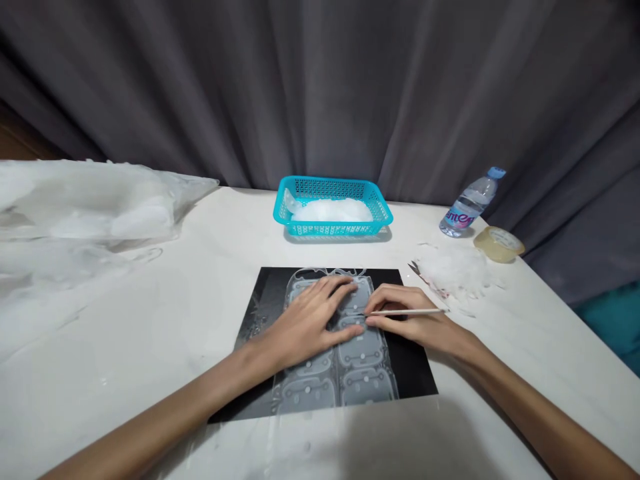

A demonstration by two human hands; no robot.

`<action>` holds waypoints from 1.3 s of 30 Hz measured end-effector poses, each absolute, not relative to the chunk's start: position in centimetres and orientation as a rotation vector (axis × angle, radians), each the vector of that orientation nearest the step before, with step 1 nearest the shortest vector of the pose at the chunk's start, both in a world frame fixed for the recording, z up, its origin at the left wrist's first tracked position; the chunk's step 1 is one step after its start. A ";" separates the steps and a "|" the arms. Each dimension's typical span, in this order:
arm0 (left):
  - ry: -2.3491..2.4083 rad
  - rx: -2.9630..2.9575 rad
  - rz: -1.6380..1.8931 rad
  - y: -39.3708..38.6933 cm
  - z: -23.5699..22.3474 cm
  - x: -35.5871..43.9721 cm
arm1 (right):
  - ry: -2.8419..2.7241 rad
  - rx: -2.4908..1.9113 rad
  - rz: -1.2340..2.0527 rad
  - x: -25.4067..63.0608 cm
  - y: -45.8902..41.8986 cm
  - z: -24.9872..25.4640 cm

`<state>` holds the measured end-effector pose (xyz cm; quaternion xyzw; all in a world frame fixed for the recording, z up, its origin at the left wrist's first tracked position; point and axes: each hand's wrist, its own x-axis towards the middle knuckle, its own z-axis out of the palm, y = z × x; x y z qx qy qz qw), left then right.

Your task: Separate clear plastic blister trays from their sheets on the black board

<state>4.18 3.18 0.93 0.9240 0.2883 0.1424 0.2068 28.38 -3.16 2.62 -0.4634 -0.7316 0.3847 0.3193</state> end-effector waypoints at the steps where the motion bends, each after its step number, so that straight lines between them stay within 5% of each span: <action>1: 0.802 2.567 0.390 3.1 0.6 4.3 | -1.930 -1.201 1.032 28.4 -3.2 2.6; 39: 0.799 2.548 0.414 3.1 -0.6 4.3 | -2.316 -1.025 0.676 28.9 -3.5 1.4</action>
